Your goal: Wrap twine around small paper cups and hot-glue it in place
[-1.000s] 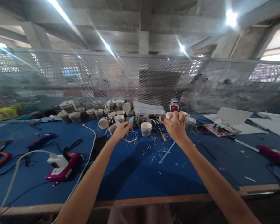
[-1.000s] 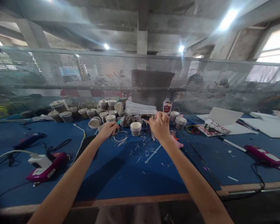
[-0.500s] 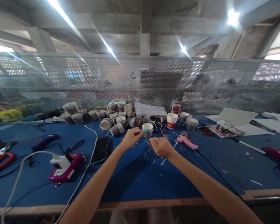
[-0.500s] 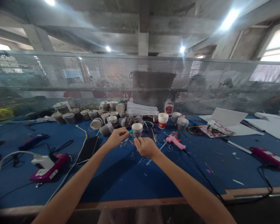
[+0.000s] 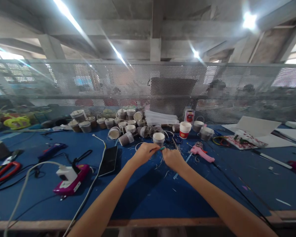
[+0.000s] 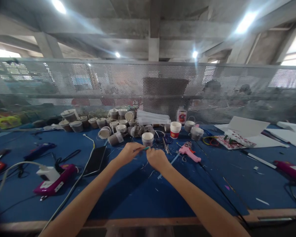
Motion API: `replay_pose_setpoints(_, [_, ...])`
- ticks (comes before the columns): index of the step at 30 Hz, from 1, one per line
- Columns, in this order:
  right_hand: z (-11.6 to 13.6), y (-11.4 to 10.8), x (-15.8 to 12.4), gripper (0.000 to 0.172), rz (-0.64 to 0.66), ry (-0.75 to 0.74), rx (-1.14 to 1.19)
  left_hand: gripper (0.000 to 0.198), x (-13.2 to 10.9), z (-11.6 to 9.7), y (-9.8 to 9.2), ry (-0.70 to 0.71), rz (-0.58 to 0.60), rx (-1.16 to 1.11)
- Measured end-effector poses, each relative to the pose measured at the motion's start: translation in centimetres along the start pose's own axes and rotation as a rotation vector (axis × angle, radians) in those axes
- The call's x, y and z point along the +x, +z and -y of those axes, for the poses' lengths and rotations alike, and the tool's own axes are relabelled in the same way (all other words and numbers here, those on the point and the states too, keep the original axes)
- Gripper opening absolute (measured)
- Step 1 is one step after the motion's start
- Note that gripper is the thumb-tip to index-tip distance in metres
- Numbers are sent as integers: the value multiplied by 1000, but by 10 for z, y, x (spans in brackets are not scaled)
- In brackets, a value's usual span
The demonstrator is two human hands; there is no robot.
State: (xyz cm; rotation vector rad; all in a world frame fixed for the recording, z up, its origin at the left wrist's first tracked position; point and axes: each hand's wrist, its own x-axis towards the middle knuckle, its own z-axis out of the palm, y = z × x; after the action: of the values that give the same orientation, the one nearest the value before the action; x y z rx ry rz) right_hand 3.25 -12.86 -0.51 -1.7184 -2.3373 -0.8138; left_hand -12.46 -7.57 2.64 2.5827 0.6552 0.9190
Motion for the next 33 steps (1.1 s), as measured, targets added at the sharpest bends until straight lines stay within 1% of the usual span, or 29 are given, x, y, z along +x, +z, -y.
replay_pose_setpoints(3, [-3, -6, 0, 27, 10, 29, -20, 21, 0, 2, 4, -118, -12, -91])
replay_pose_setpoints(6, [-11, -9, 0, 25, 10, 71, -18, 24, 0, 1, 6, -229, 48, -249])
replay_pose_setpoints(8, [-20, -9, -1, 26, 19, 102, -15, 41, -1, -1, 3, -295, 129, -410])
replay_pose_setpoints(10, [-29, -10, -1, 29, 31, 135, -16, 59, -1, -2, -3, -372, 237, -594])
replay_pose_setpoints(11, [-33, -11, -1, 30, 35, 154, -18, 62, -1, -2, -7, -413, 307, -679])
replay_pose_setpoints(13, [-39, -14, -1, 31, 38, 209, -26, 58, -2, 1, -17, -477, 478, -772])
replay_pose_setpoints(16, [-47, -22, 0, 29, 55, 341, -38, 40, -5, 12, -36, -497, 681, -718])
replay_pose_setpoints(18, [-53, -27, -1, 27, 77, 478, -39, 32, -8, 24, -49, -532, 740, -644])
replay_pose_setpoints(21, [-66, -34, -4, 27, 139, 719, 13, 30, -16, 45, -64, -647, 795, -522])
replay_pose_setpoints(22, [-71, -36, -5, 27, 176, 789, 50, 28, -19, 52, -67, -681, 771, -485])
replay_pose_setpoints(23, [-76, -38, -5, 28, 219, 850, 90, 27, -21, 58, -69, -716, 711, -454])
replay_pose_setpoints(24, [-81, -39, -6, 29, 266, 895, 133, 28, -22, 63, -71, -738, 621, -425])
replay_pose_setpoints(26, [-88, -40, -7, 29, 351, 925, 207, 30, -23, 71, -70, -767, 426, -372])
replay_pose_setpoints(27, [-91, -40, -7, 28, 383, 911, 238, 31, -23, 73, -69, -773, 356, -350])
replay_pose_setpoints(28, [-92, -39, -6, 28, 410, 884, 266, 30, -22, 74, -68, -781, 318, -334])
replay_pose_setpoints(31, [-91, -35, -5, 29, 454, 788, 336, 27, -20, 75, -63, -821, 329, -338])
replay_pose_setpoints(33, [-89, -31, -4, 36, 459, 720, 363, 26, -19, 76, -60, -839, 311, -356])
